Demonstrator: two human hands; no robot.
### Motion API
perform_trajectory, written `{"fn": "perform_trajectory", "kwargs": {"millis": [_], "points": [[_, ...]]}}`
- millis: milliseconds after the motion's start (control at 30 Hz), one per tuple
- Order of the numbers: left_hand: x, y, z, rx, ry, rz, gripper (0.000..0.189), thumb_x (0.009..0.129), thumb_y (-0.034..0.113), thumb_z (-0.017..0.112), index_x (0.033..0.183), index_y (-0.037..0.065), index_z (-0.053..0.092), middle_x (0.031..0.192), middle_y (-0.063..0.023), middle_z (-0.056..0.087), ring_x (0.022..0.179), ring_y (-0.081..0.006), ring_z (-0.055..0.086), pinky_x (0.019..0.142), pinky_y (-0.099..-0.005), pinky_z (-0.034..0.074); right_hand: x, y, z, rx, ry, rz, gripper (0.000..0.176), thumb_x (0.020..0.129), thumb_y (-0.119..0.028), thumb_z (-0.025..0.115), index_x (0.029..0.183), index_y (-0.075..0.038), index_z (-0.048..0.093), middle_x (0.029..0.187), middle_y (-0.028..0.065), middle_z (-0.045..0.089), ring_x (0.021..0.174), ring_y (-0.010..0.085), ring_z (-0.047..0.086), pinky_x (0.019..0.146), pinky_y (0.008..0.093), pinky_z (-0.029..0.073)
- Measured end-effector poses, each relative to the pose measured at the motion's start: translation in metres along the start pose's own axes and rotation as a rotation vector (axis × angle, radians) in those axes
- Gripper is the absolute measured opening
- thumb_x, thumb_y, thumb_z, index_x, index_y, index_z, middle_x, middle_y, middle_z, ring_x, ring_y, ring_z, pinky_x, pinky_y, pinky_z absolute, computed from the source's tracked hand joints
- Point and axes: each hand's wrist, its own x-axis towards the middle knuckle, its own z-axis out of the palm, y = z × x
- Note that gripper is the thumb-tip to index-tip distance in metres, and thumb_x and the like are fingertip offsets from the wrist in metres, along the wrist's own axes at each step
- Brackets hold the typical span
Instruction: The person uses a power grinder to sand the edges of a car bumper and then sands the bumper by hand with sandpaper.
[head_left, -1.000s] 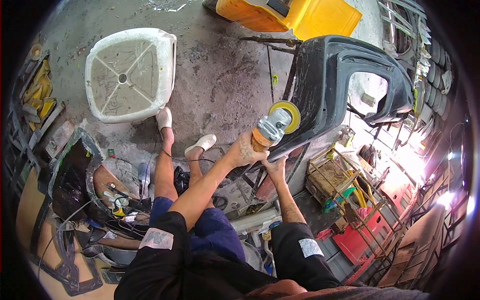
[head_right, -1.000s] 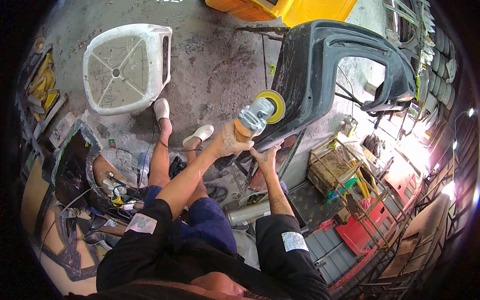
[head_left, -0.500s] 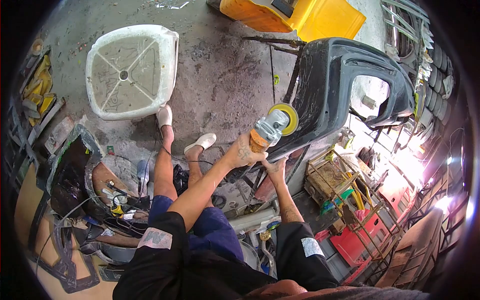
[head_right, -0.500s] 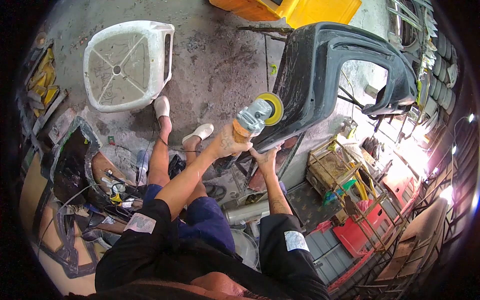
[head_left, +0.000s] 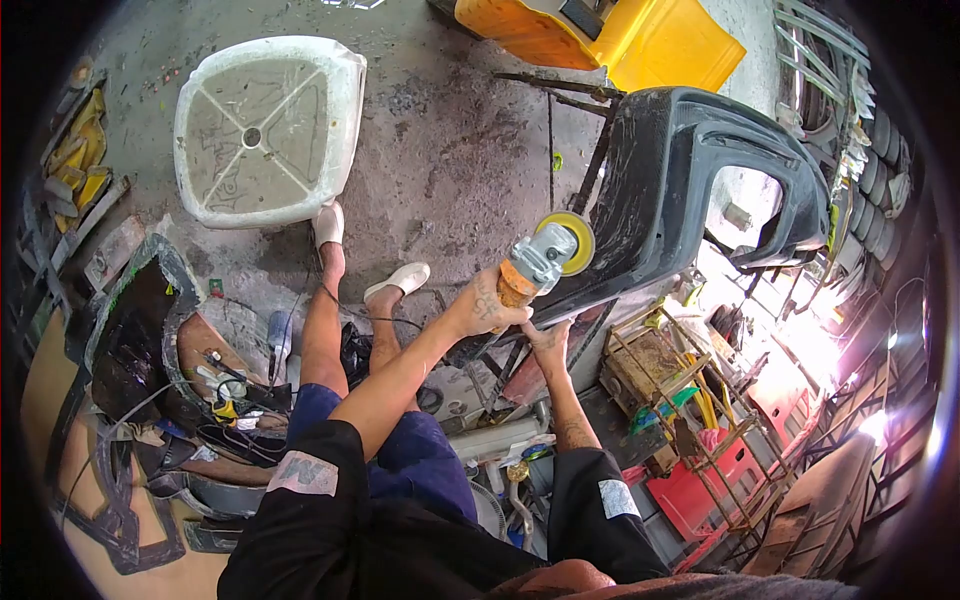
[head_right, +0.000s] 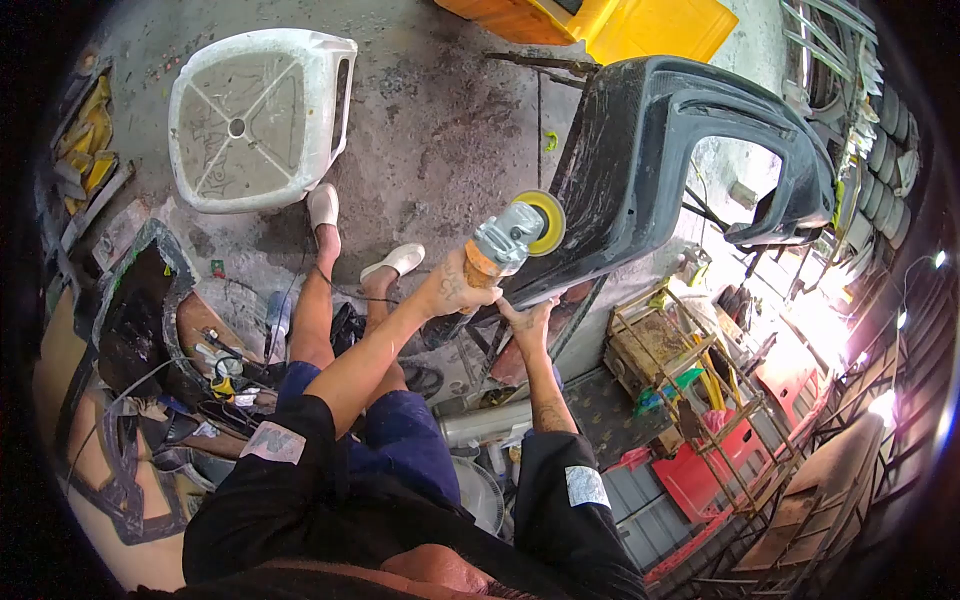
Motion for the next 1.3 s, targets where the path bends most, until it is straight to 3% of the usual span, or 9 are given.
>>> {"fn": "perform_trajectory", "kwargs": {"millis": [133, 267, 333, 433, 533, 867, 967, 1033, 1300], "points": [[0.006, -0.003, 0.002, 0.154, 0.009, 0.165, 0.051, 0.077, 0.017, 0.083, 0.123, 0.000, 0.068, 0.101, -0.0052, 0.073, 0.087, -0.0146, 0.067, 0.084, -0.0333, 0.055, -0.001, -0.003, 0.000, 0.045, -0.026, 0.049, 0.107, 0.070, -0.034, 0.098, 0.147, 0.010, 0.038, 0.143, 0.0267, 0.047, 0.132, 0.0381, 0.050, 0.116, 0.0452, 0.038], [0.010, 0.002, 0.005, 0.109, 0.011, 0.151, 0.050, 0.077, 0.017, 0.083, 0.121, 0.001, 0.069, 0.096, -0.0042, 0.073, 0.084, -0.0143, 0.066, 0.081, -0.0329, 0.055, -0.004, -0.005, 0.001, 0.075, -0.009, 0.071, 0.102, 0.071, -0.032, 0.098, 0.145, 0.009, 0.040, 0.141, 0.0251, 0.049, 0.128, 0.0360, 0.054, 0.115, 0.0444, 0.039], [0.011, 0.005, 0.005, 0.109, 0.005, 0.085, 0.049, 0.076, 0.017, 0.082, 0.120, 0.000, 0.069, 0.094, -0.0041, 0.073, 0.084, -0.0139, 0.065, 0.082, -0.0329, 0.055, -0.005, -0.003, 0.003, -0.024, 0.067, -0.132, 0.079, 0.081, -0.027, 0.089, 0.140, 0.006, 0.049, 0.133, 0.0210, 0.061, 0.118, 0.0319, 0.064, 0.103, 0.0432, 0.052], [0.011, 0.009, 0.003, 0.099, -0.016, 0.045, 0.048, 0.076, 0.016, 0.083, 0.119, 0.000, 0.070, 0.093, -0.0040, 0.072, 0.082, -0.0132, 0.065, 0.080, -0.0326, 0.055, -0.005, -0.004, 0.002, -0.051, 0.047, -0.096, 0.076, 0.082, -0.025, 0.088, 0.139, 0.005, 0.050, 0.132, 0.0197, 0.062, 0.118, 0.0304, 0.064, 0.102, 0.0426, 0.052], [0.012, 0.006, 0.004, 0.109, 0.000, 0.103, 0.046, 0.076, 0.015, 0.082, 0.118, 0.000, 0.069, 0.090, -0.0034, 0.071, 0.079, -0.0118, 0.064, 0.076, -0.0315, 0.054, -0.002, -0.009, -0.001, 0.090, -0.031, 0.055, 0.096, 0.072, -0.029, 0.098, 0.141, 0.007, 0.041, 0.137, 0.0216, 0.053, 0.124, 0.0325, 0.056, 0.113, 0.0422, 0.041], [0.015, 0.008, 0.005, 0.028, -0.036, -0.020, 0.043, 0.077, 0.014, 0.081, 0.115, -0.001, 0.069, 0.087, -0.0029, 0.070, 0.077, -0.0116, 0.064, 0.074, -0.0309, 0.054, -0.003, -0.012, 0.001, 0.013, 0.023, -0.041, 0.096, 0.074, -0.030, 0.097, 0.143, 0.008, 0.042, 0.139, 0.0229, 0.053, 0.126, 0.0338, 0.056, 0.113, 0.0431, 0.041], [0.018, 0.008, 0.010, 0.072, 0.050, 0.273, 0.039, 0.078, 0.012, 0.081, 0.113, 0.000, 0.069, 0.081, -0.0019, 0.069, 0.067, -0.0105, 0.061, 0.064, -0.0300, 0.052, -0.004, -0.014, -0.001, 0.023, -0.010, 0.015, 0.096, 0.074, -0.030, 0.096, 0.143, 0.009, 0.044, 0.142, 0.0242, 0.051, 0.128, 0.0348, 0.054, 0.114, 0.0434, 0.040], [0.015, 0.017, 0.007, 0.015, -0.044, 0.016, 0.039, 0.078, 0.013, 0.081, 0.114, 0.000, 0.069, 0.082, -0.0019, 0.069, 0.066, -0.0108, 0.061, 0.063, -0.0304, 0.052, -0.006, -0.014, -0.001, -0.017, 0.013, -0.016, 0.093, 0.073, -0.029, 0.096, 0.143, 0.008, 0.047, 0.143, 0.0252, 0.051, 0.129, 0.0365, 0.054, 0.114, 0.0444, 0.039], [0.016, 0.014, 0.011, 0.034, -0.005, 0.076, 0.045, 0.076, 0.016, 0.083, 0.116, 0.000, 0.069, 0.090, -0.0027, 0.070, 0.079, -0.0122, 0.064, 0.075, -0.0316, 0.054, -0.003, -0.013, -0.002, -0.069, -0.001, -0.129, 0.083, 0.079, -0.028, 0.090, 0.141, 0.006, 0.047, 0.135, 0.0220, 0.056, 0.124, 0.0342, 0.060, 0.107, 0.0442, 0.048]]}}
